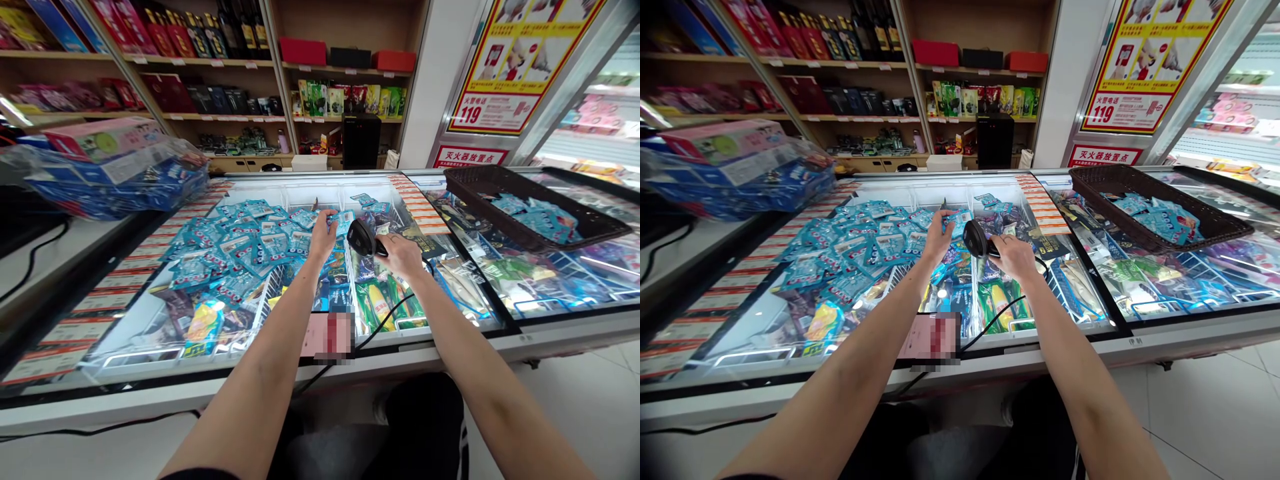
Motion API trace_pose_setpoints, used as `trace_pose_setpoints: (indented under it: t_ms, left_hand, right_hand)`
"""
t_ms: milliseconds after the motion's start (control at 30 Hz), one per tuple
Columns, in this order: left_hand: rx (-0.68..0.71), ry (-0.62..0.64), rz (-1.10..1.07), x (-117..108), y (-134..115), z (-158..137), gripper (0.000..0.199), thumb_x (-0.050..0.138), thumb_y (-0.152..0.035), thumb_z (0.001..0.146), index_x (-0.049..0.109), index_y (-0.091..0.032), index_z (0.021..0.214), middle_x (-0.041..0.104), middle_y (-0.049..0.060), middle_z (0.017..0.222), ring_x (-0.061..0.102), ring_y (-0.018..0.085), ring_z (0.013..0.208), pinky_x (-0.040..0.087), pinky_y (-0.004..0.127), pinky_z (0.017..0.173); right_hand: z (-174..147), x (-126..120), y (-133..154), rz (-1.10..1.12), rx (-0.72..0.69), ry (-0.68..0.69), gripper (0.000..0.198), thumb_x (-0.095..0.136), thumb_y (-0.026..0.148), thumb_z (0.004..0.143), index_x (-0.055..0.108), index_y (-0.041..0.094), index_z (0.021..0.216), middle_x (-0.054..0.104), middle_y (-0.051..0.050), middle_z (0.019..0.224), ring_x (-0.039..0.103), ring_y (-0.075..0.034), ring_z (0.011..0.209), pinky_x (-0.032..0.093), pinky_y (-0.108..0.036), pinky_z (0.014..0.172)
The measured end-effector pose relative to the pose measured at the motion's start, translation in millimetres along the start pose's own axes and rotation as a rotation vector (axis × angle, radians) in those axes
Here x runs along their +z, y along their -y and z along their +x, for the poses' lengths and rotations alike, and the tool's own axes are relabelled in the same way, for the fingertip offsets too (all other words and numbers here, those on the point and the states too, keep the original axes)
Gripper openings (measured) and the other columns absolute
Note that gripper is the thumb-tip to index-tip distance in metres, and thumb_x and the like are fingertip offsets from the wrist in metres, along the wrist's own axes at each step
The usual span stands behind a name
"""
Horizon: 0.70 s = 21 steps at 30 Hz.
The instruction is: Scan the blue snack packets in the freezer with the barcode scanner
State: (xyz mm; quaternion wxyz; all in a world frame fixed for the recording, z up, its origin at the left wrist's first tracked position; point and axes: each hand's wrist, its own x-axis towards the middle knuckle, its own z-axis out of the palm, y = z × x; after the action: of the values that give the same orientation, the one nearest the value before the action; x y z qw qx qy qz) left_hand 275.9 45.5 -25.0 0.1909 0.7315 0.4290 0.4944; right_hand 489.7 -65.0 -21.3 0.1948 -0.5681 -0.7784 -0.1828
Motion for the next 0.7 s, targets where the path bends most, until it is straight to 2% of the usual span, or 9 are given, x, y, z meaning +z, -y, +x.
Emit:
trace_pose_setpoints:
  t_ms: [167, 400, 700]
  left_hand:
    - [0.008, -0.003, -0.004, 0.7, 0.2, 0.1, 0.024, 0.044, -0.028, 0.089, 0.049, -0.022, 0.112, 0.058, 0.005, 0.108, 0.051, 0.016, 0.089, 0.041, 0.031, 0.084]
    - [-0.007, 0.000, 0.009, 0.3, -1.3, -1.4, 0.024, 0.045, -0.027, 0.089, 0.049, -0.022, 0.112, 0.057, 0.004, 0.099, 0.050, 0.016, 0.083, 0.041, 0.030, 0.079]
    - [0.007, 0.004, 0.025, -1.2, -4.5, -1.8, 0.024, 0.045, -0.027, 0.089, 0.049, -0.022, 0.112, 0.057, 0.005, 0.103, 0.050, 0.016, 0.086, 0.040, 0.029, 0.080]
  right_hand:
    - [-0.2, -0.4, 0.0, 0.007, -0.014, 0.010, 0.036, 0.054, 0.035, 0.088, 0.055, 0.018, 0.119, 0.066, -0.009, 0.102, 0.058, -0.021, 0.097, 0.040, -0.029, 0.074]
    - [-0.7, -0.5, -0.2, 0.004, -0.010, 0.013, 0.036, 0.055, 0.035, 0.087, 0.055, 0.019, 0.119, 0.066, -0.007, 0.102, 0.058, -0.021, 0.099, 0.040, -0.029, 0.073]
    - [-1.8, -2.6, 0.0, 0.015, -0.010, 0.016, 0.037, 0.054, 0.034, 0.087, 0.055, 0.017, 0.120, 0.066, -0.010, 0.103, 0.058, -0.022, 0.099, 0.040, -0.028, 0.074]
